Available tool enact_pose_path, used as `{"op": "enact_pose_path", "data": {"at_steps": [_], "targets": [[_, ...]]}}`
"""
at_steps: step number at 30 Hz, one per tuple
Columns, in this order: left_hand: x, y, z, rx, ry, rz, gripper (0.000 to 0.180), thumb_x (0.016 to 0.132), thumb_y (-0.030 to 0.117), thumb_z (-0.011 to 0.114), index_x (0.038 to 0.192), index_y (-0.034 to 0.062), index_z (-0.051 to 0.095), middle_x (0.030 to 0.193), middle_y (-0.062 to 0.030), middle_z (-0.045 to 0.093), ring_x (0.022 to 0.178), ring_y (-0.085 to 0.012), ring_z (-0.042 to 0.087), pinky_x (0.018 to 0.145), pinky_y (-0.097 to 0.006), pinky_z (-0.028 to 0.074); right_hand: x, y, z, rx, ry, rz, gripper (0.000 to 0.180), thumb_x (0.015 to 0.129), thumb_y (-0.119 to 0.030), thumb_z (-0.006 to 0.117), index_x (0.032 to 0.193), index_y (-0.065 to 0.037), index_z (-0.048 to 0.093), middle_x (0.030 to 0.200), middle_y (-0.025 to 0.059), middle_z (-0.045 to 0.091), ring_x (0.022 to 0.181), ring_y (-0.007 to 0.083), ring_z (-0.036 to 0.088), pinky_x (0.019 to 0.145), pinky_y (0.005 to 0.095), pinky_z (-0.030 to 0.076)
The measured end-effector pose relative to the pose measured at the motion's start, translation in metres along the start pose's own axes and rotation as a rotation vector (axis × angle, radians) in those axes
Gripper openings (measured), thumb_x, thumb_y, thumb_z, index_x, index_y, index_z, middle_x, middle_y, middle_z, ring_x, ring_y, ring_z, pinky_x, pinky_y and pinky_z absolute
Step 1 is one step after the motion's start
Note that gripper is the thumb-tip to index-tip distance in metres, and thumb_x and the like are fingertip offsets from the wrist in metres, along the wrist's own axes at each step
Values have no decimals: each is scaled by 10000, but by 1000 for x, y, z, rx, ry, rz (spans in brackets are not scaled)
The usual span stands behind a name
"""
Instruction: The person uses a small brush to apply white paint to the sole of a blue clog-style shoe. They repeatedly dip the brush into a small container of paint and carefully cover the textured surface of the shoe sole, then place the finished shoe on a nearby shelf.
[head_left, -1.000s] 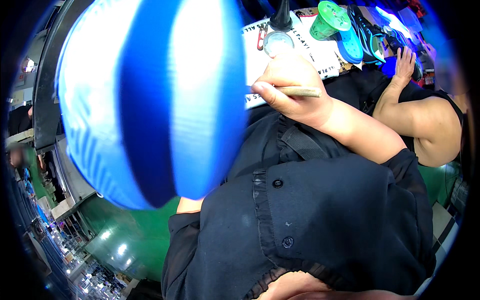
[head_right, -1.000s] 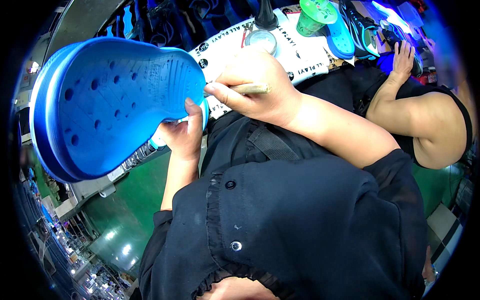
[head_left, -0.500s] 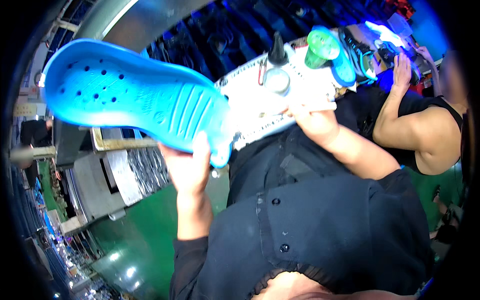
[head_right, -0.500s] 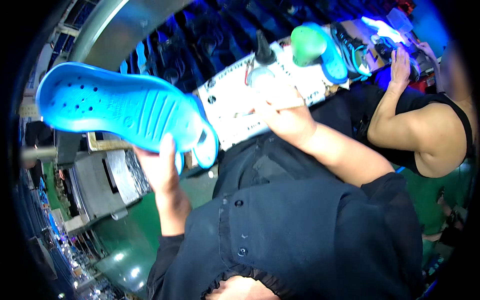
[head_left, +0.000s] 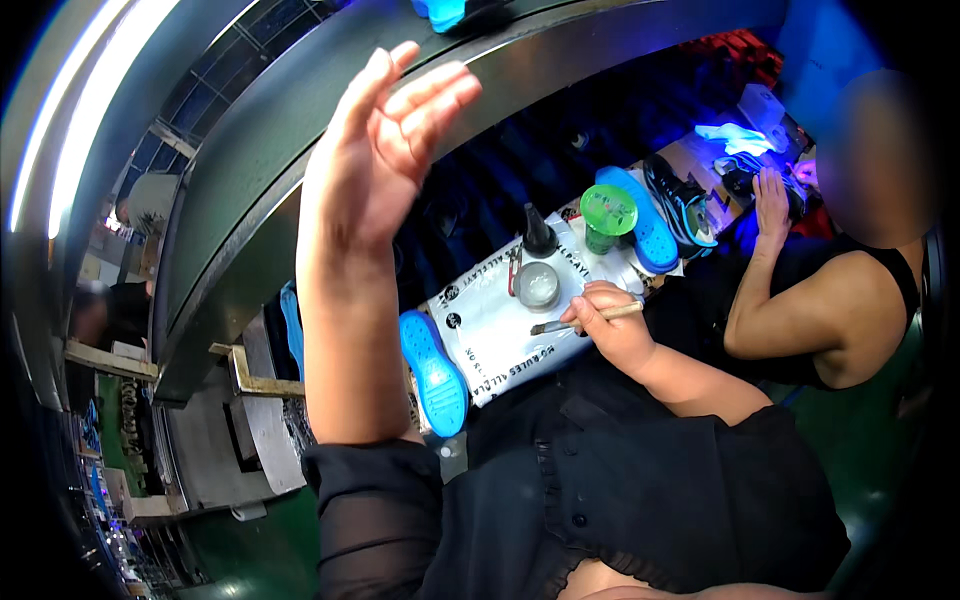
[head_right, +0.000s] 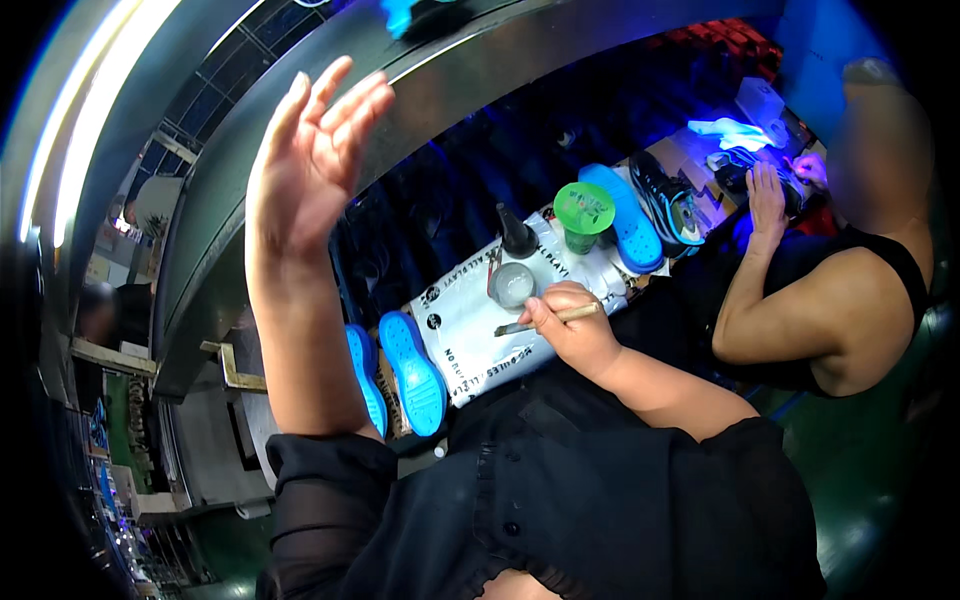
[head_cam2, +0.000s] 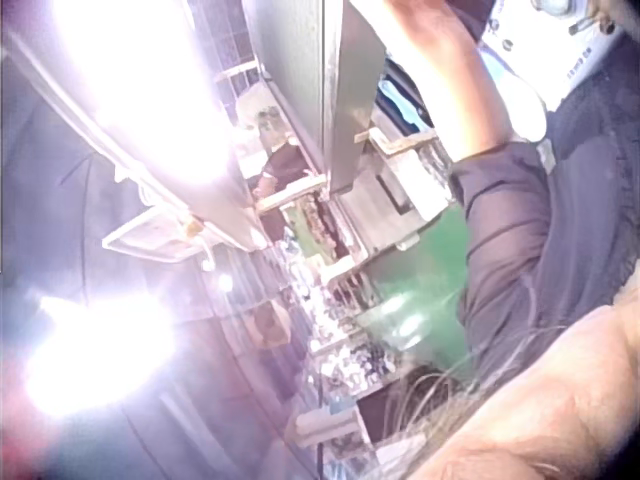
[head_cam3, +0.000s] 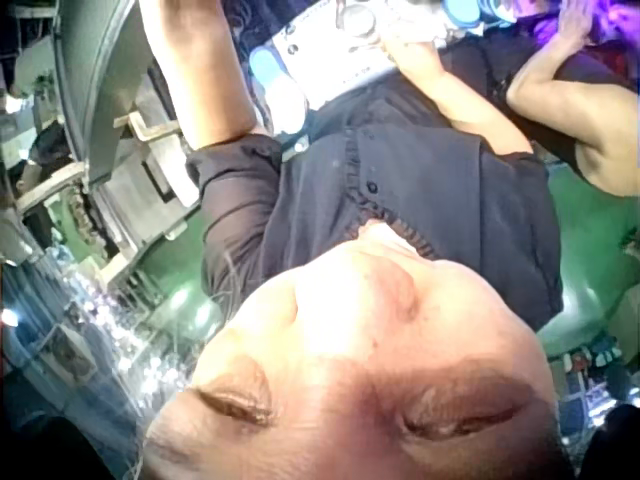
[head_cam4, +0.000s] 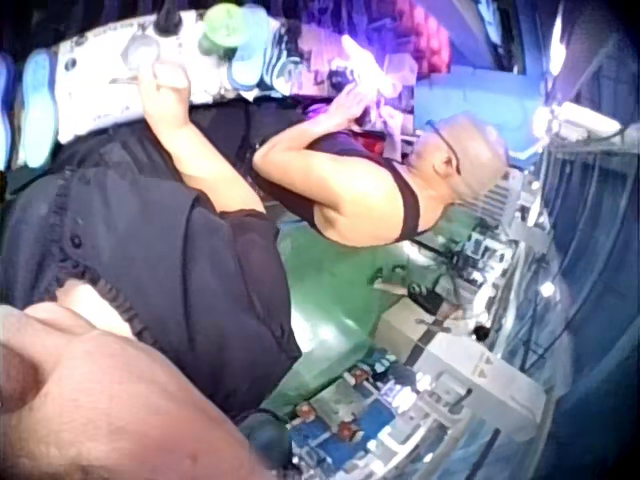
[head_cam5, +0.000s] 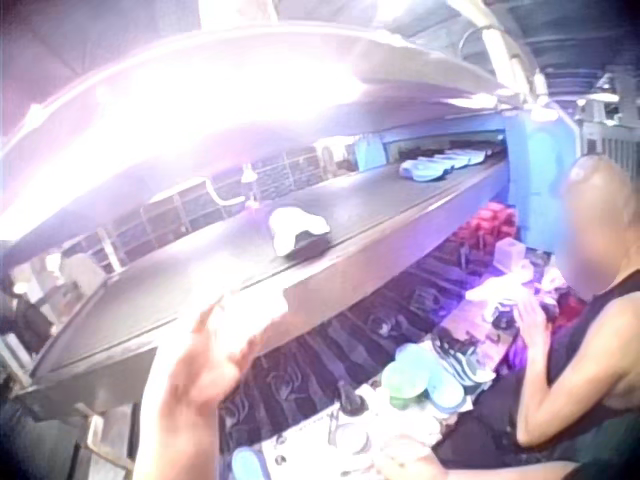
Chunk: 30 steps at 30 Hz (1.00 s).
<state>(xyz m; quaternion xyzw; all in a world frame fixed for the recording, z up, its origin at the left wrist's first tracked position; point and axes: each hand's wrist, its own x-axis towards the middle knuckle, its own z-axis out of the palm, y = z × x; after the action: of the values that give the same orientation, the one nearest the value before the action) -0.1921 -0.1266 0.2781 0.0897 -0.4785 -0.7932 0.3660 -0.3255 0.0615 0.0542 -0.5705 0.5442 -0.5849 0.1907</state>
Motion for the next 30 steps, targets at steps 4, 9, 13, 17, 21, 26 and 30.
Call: {"op": "enact_pose_path", "data": {"at_steps": [4,9,13,17,21,26,30], "targets": [[-59,-36,-14,7,-234,-207,541,924,255,523,1358,6,316,1013,-222,621,877,-279,661,739,-313,553,-9,16,-6,64,22,131,277,899,-175,545,688,-34,654,567,60,577,586,200,552,627,332,423],[-160,-68,-102,674,285,-304,617,859,263,627,1362,28,359,1086,-198,599,964,-255,621,795,-319,512,-8,20,-1,130,-19,148,282,910,-184,543,725,-2,652,603,83,597,563,174,569,557,304,445],[-284,-92,-224,1757,720,-303,568,783,171,646,1286,12,437,1152,-230,562,1046,-335,568,865,-396,468,-8,20,18,289,-86,275,309,928,-214,529,753,8,655,669,77,610,584,132,561,569,275,453],[-357,-117,-279,1773,901,-733,374,753,215,611,1058,5,557,983,-254,608,913,-397,593,815,-432,470,-8,20,32,303,-129,320,320,925,-240,540,757,5,659,673,72,609,593,122,559,567,270,452],[-358,-139,-294,1615,908,-876,298,751,229,591,939,2,546,839,-244,625,771,-412,614,738,-466,478,-12,21,33,300,-119,350,329,924,-262,547,758,-2,662,680,65,613,597,116,558,569,262,456],[-367,-159,-294,1332,1139,-321,247,794,243,584,913,32,538,751,-109,623,573,-242,612,480,-346,480,-13,20,37,296,-109,366,302,927,-228,544,777,6,662,693,62,626,601,107,553,569,252,456],[-355,-159,-271,-152,968,-442,253,816,244,603,991,82,520,700,-39,580,435,-131,476,377,-263,369,-14,22,42,252,-113,362,286,927,-197,542,783,17,666,697,66,630,618,111,560,581,250,458]]}}
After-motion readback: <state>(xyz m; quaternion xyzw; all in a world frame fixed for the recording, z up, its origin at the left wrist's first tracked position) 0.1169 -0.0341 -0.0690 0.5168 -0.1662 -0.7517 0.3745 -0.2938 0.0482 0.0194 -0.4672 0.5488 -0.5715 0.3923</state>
